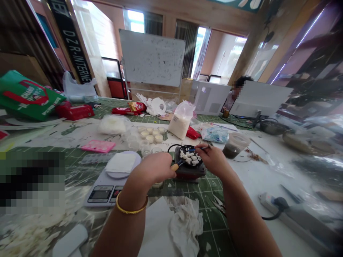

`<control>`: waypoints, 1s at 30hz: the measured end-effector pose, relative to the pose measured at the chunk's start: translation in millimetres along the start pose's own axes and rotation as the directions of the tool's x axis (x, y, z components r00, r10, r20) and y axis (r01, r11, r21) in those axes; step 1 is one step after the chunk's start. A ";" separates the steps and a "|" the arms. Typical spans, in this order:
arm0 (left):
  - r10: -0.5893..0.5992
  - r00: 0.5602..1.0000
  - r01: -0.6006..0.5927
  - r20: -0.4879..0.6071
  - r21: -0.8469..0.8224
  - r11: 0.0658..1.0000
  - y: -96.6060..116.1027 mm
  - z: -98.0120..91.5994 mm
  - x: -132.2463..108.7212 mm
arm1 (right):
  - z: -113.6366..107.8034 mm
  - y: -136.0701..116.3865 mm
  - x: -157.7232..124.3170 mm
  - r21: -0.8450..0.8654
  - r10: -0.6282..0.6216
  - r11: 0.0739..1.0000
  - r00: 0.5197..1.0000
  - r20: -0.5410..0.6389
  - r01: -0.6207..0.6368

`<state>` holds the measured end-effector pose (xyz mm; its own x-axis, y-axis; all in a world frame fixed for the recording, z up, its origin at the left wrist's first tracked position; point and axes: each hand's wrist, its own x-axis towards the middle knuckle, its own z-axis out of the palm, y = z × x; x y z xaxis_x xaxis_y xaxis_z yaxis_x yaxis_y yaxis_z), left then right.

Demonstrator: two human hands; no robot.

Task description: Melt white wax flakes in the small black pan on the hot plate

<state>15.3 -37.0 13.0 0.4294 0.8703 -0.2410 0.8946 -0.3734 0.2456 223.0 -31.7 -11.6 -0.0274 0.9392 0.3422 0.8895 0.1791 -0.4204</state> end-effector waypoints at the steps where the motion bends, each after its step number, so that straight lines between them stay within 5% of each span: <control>1: -0.004 1.000 0.004 0.002 -0.004 1.000 -0.2 -0.1 -0.2 | 0.4 0.8 0.5 -0.005 0.000 1.000 1.000 0.006 0.000; 5: -0.009 1.000 0.009 0.010 -0.010 1.000 -0.4 -1.5 -1.4 | 0.7 4.7 3.0 0.011 0.031 0.999 0.997 -0.072 -0.030; 9: -0.010 1.000 0.010 0.024 -0.016 1.000 0.4 -3.1 -2.1 | -7.3 6.8 0.6 0.027 0.030 0.999 0.999 0.027 -0.031; 14: -0.011 1.000 0.011 0.021 0.000 1.000 1.0 -2.5 -1.4 | -25.1 6.7 -8.3 -0.114 0.092 0.989 0.994 -0.065 -0.099; 18: -0.013 1.000 0.014 0.018 -0.010 1.000 1.2 -1.5 -1.1 | -24.9 2.9 -9.3 -0.147 0.071 0.987 0.996 0.054 -0.062; 23: -0.017 1.000 0.017 0.018 -0.001 1.000 1.4 -2.0 -1.8 | -24.9 0.7 -10.0 -0.184 0.087 0.979 0.996 -0.019 -0.089; 30: -0.005 1.000 0.005 0.006 0.011 1.000 -0.5 0.5 -0.2 | -30.1 -7.1 -19.6 0.007 0.018 1.000 0.999 0.050 -0.018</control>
<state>14.9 -37.2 12.5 0.4259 0.8701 -0.2481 0.8978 -0.3727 0.2345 230.9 -60.2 10.0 -0.0344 0.9557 0.2924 0.8868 0.1641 -0.4321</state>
